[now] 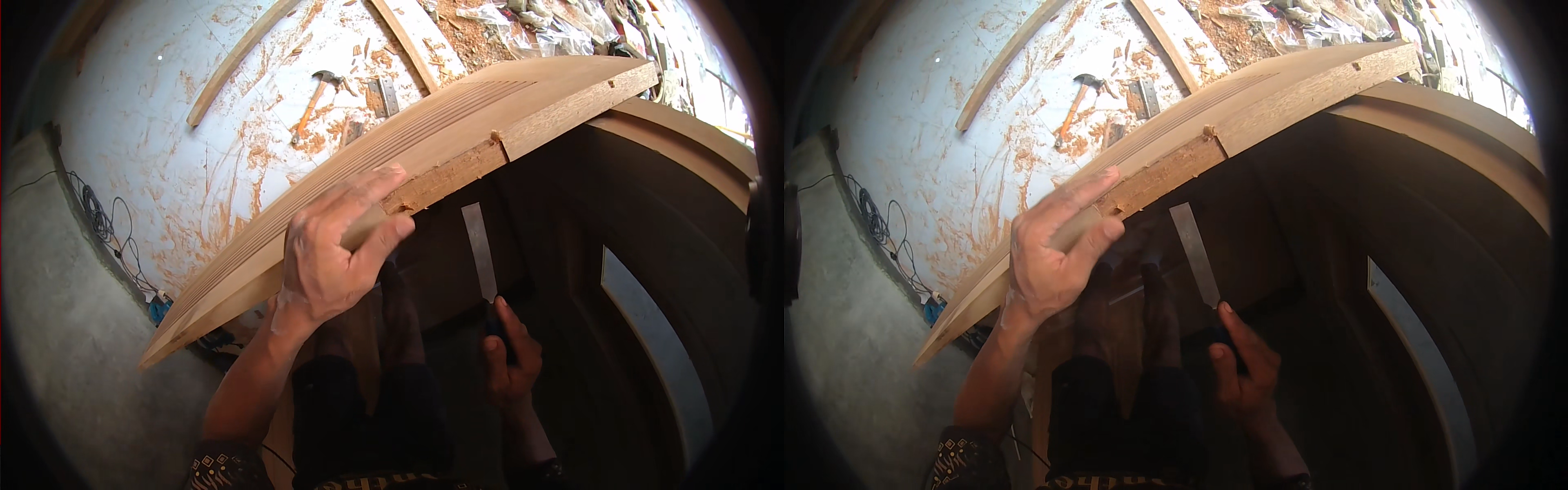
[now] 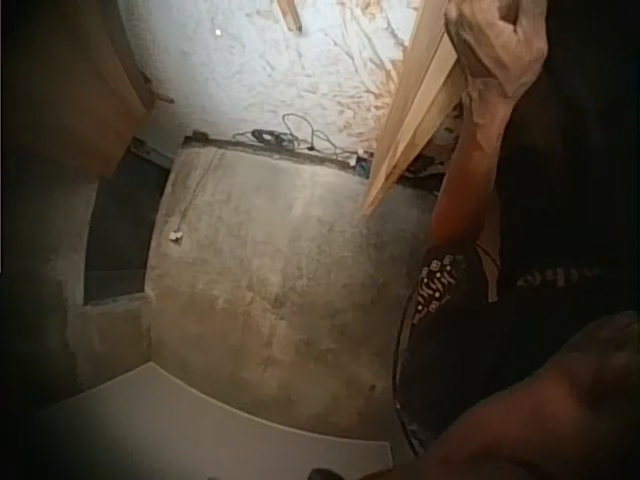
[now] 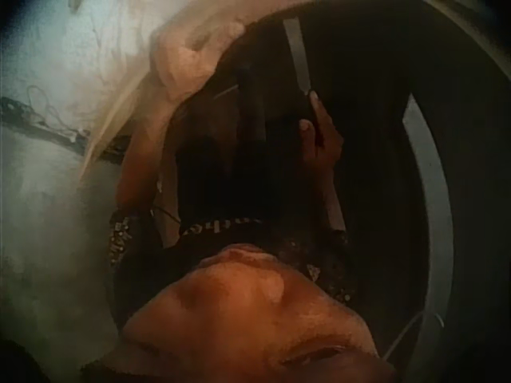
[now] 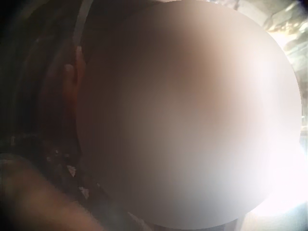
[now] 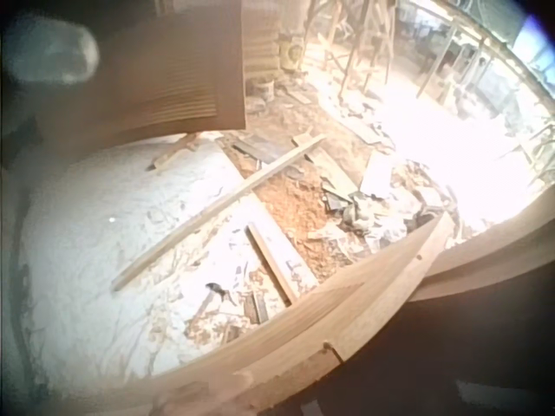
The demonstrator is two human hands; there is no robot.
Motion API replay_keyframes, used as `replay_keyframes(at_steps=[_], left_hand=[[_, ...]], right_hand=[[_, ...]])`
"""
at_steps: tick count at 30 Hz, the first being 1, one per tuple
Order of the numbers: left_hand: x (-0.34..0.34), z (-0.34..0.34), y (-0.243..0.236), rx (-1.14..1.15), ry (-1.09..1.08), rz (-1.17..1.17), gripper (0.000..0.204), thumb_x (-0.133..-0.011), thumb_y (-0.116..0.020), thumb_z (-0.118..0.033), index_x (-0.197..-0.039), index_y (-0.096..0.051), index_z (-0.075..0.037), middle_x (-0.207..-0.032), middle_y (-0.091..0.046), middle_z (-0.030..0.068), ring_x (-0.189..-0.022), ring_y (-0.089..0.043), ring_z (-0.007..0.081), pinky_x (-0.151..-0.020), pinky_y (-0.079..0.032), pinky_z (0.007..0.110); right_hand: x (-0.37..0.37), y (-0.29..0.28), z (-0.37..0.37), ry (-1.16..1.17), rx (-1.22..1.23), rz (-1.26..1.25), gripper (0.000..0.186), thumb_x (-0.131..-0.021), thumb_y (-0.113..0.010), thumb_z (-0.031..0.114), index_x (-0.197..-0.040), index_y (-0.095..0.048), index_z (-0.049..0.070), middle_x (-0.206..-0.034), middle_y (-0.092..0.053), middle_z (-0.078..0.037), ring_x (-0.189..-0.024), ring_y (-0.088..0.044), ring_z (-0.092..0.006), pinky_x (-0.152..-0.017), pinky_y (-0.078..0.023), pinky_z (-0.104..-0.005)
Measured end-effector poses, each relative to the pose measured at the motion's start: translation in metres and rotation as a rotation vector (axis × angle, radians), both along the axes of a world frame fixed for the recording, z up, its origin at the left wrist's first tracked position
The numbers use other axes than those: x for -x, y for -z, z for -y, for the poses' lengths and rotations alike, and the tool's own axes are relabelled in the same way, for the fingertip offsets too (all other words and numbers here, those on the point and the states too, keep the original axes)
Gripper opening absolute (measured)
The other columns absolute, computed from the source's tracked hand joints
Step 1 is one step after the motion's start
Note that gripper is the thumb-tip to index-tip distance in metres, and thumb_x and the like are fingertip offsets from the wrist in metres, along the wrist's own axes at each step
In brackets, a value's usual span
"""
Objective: The person carves a slot into a wooden frame and then into a wooden door panel using a chisel and a hammer, removing small wood shavings by hand.
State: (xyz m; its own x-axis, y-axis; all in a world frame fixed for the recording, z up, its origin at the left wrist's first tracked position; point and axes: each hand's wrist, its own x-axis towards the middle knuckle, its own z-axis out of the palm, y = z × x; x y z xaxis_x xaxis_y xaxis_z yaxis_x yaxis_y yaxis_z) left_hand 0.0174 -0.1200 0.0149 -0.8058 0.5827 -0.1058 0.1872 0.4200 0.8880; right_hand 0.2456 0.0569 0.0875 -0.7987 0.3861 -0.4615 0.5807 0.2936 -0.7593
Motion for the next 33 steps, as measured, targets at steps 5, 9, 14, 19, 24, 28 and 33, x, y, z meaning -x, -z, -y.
replay_keyframes(at_steps=[5,9,14,19,24,28,33], left_hand=[[-0.001,-0.006,0.001,0.127,-0.008,-0.167,0.029,-0.094,-0.076,-0.011,-0.119,-0.075,0.001,-0.093,-0.069,0.0111,-0.094,-0.066,0.0304,-0.083,-0.055,0.040],[-0.005,-0.008,-0.001,0.147,-0.022,-0.126,0.025,-0.095,-0.073,-0.009,-0.118,-0.075,0.002,-0.090,-0.068,0.0120,-0.092,-0.068,0.0280,-0.082,-0.055,0.038],[0.000,-0.006,0.007,-0.081,-0.315,0.240,0.019,-0.093,-0.077,-0.013,-0.104,-0.076,0.003,-0.087,-0.070,0.0137,-0.077,-0.073,0.0247,-0.076,-0.056,0.034],[0.006,-0.016,-0.010,0.114,-0.291,0.231,0.018,-0.092,-0.079,-0.014,-0.090,-0.077,0.003,-0.089,-0.071,0.0134,-0.082,-0.075,0.0247,-0.078,-0.057,0.035],[0.012,0.006,0.000,-0.046,-0.234,0.338,0.019,-0.090,-0.079,-0.013,-0.101,-0.075,0.002,-0.092,-0.072,0.0143,-0.090,-0.074,0.0277,-0.085,-0.057,0.036],[0.019,0.042,0.001,-0.027,-0.067,0.427,0.035,-0.088,-0.081,-0.007,-0.121,-0.072,0.003,-0.113,-0.071,0.0137,-0.113,-0.068,0.0188,-0.097,-0.055,0.035],[0.022,0.052,0.004,-0.009,-0.008,0.417,0.032,-0.083,-0.086,-0.011,-0.112,-0.076,-0.002,-0.109,-0.074,0.0150,-0.111,-0.073,0.0330,-0.096,-0.056,0.041]], right_hand=[[0.001,0.004,-0.004,0.007,0.020,0.001,0.041,-0.102,-0.066,0.012,-0.136,-0.064,-0.011,-0.132,-0.071,-0.027,-0.124,-0.070,-0.0368,-0.105,-0.055,-0.0400],[0.003,0.006,-0.009,-0.038,0.007,-0.015,0.042,-0.103,-0.066,0.013,-0.137,-0.063,-0.011,-0.133,-0.070,-0.027,-0.125,-0.070,-0.0364,-0.105,-0.055,-0.0398],[0.008,0.001,-0.013,-0.017,0.045,-0.008,0.043,-0.103,-0.066,0.013,-0.138,-0.062,-0.011,-0.134,-0.070,-0.028,-0.126,-0.069,-0.0366,-0.105,-0.055,-0.0403],[0.017,0.005,-0.018,-0.064,0.010,-0.037,0.049,-0.103,-0.066,0.016,-0.144,-0.058,-0.010,-0.135,-0.069,-0.027,-0.125,-0.069,-0.0346,-0.105,-0.053,-0.0394],[0.051,0.001,-0.009,0.110,-0.054,0.049,0.046,-0.097,-0.077,0.014,-0.135,-0.060,-0.004,-0.115,-0.070,-0.015,-0.099,-0.067,-0.0193,-0.087,-0.052,-0.0323],[0.115,0.020,0.000,0.358,0.000,0.025,0.038,-0.089,-0.088,0.013,-0.112,-0.058,0.004,-0.091,-0.058,-0.001,-0.079,-0.053,-0.0086,-0.072,-0.046,-0.0258],[0.169,0.047,0.019,0.432,-0.033,0.024,0.046,-0.084,-0.093,0.016,-0.102,-0.052,0.008,-0.085,-0.049,0.003,-0.077,-0.049,-0.0071,-0.068,-0.042,-0.0234]])
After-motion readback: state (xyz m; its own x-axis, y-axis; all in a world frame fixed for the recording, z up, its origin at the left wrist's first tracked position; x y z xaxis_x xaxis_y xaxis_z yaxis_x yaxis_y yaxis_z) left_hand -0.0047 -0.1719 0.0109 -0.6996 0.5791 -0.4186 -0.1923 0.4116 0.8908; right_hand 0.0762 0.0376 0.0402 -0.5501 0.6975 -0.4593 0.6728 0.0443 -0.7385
